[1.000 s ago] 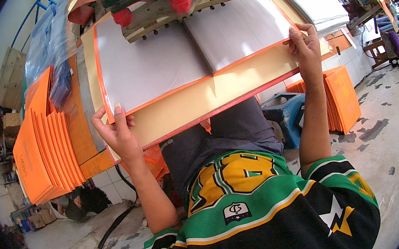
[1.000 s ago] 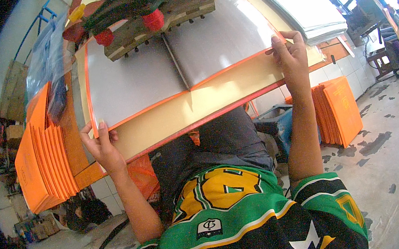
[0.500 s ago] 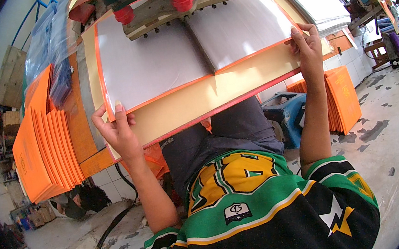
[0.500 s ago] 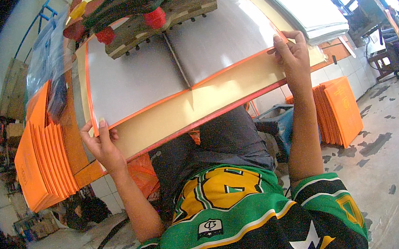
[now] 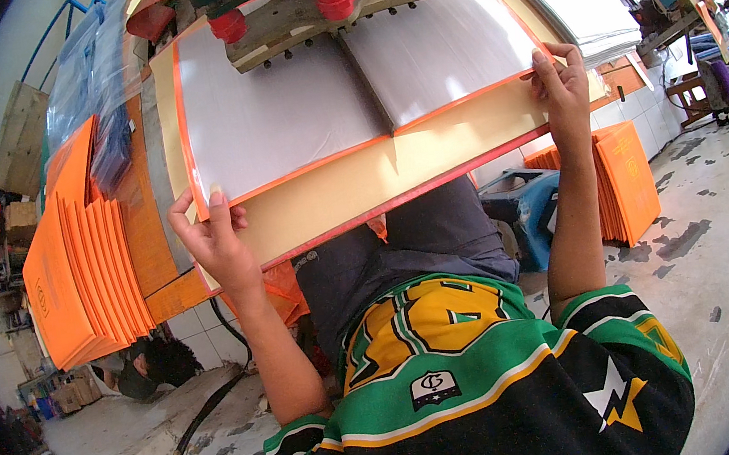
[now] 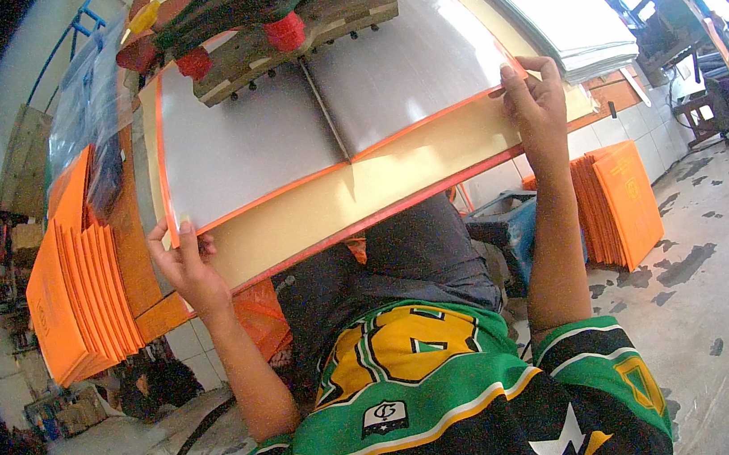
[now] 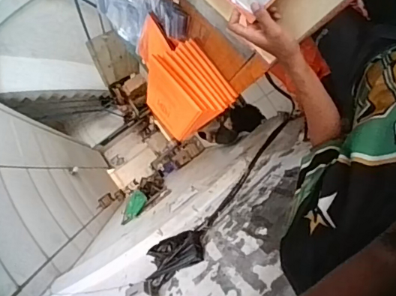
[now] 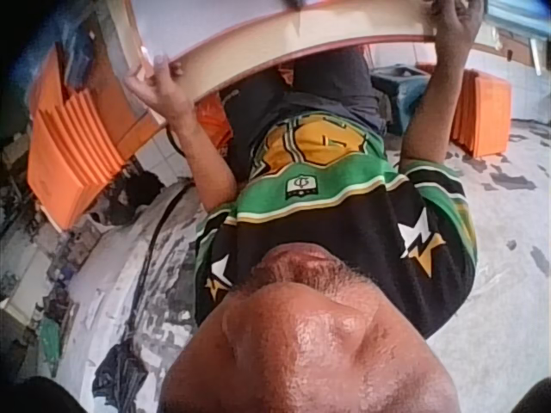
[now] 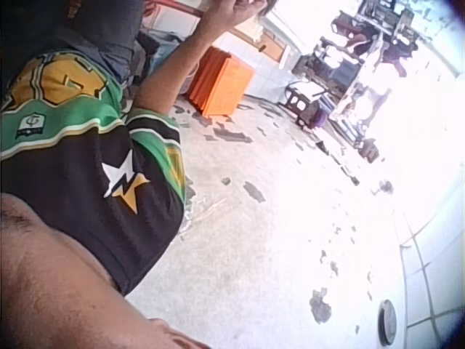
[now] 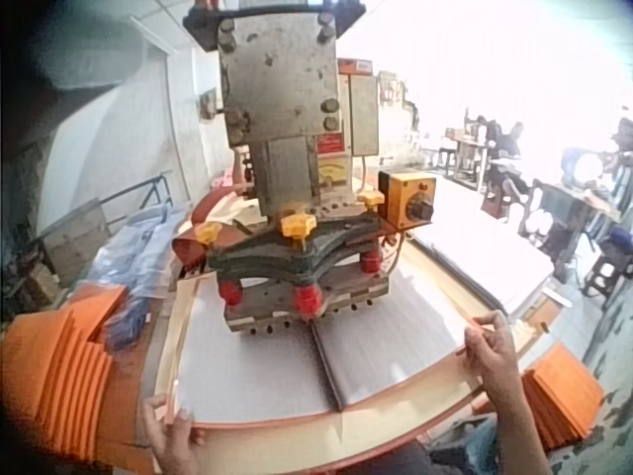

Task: The person assembles plastic book covers by placing orange plastic sheets and white paper inserts onto a heat-sealing machine and pressing the pedal to seal them together.

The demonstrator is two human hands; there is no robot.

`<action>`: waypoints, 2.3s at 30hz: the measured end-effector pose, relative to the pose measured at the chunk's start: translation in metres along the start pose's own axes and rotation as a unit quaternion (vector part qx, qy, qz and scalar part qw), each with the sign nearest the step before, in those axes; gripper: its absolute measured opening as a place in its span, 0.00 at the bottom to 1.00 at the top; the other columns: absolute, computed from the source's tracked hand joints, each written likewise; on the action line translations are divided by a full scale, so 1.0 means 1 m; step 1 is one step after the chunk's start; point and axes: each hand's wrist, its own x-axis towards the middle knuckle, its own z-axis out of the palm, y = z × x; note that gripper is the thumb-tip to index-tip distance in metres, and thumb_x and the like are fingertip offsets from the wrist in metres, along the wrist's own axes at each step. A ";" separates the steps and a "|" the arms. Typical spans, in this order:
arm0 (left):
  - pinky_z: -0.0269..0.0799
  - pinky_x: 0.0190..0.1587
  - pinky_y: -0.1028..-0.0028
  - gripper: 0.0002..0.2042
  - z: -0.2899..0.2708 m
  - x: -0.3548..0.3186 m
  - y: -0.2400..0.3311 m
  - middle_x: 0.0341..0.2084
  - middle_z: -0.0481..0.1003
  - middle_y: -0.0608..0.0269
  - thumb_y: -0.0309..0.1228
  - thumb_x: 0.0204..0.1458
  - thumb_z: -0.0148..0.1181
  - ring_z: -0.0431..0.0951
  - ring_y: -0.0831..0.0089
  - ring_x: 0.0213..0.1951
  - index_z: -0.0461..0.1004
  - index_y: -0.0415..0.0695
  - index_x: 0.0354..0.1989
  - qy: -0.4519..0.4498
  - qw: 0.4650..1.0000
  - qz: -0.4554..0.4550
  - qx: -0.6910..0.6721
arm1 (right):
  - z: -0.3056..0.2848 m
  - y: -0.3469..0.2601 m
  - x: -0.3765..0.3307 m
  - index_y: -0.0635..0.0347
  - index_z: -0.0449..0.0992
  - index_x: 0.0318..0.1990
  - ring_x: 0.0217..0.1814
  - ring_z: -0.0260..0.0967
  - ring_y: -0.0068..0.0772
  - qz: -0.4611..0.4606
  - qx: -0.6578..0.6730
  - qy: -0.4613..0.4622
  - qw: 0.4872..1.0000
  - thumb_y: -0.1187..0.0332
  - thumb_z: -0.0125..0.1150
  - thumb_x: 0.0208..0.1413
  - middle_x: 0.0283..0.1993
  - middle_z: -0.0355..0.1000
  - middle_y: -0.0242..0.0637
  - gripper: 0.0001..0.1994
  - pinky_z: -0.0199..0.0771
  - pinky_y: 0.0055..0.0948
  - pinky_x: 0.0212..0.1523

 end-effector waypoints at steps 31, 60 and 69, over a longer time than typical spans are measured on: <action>0.61 0.29 0.81 0.20 -0.016 0.002 -0.004 0.39 0.79 0.62 0.29 0.63 0.59 0.65 0.84 0.26 0.67 0.35 0.61 -0.046 0.990 0.041 -0.124 | -0.023 0.029 0.009 0.71 0.77 0.55 0.38 0.69 0.19 -0.009 0.226 -0.006 0.974 0.67 0.59 0.69 0.34 0.73 0.31 0.15 0.67 0.20 0.42; 0.56 0.26 0.80 0.25 -0.012 -0.003 -0.001 0.37 0.74 0.69 0.29 0.64 0.57 0.62 0.83 0.25 0.61 0.37 0.68 -0.106 0.989 0.052 -0.089 | -0.027 0.032 0.006 0.70 0.77 0.55 0.40 0.69 0.21 -0.051 0.209 -0.041 0.976 0.65 0.55 0.72 0.37 0.74 0.32 0.16 0.68 0.24 0.44; 0.56 0.26 0.80 0.26 -0.014 -0.003 -0.004 0.36 0.74 0.68 0.30 0.64 0.57 0.62 0.82 0.25 0.60 0.37 0.69 -0.113 0.989 0.056 -0.081 | -0.027 0.031 0.006 0.71 0.78 0.54 0.39 0.67 0.19 -0.055 0.201 -0.046 0.977 0.65 0.56 0.71 0.36 0.72 0.31 0.15 0.66 0.22 0.42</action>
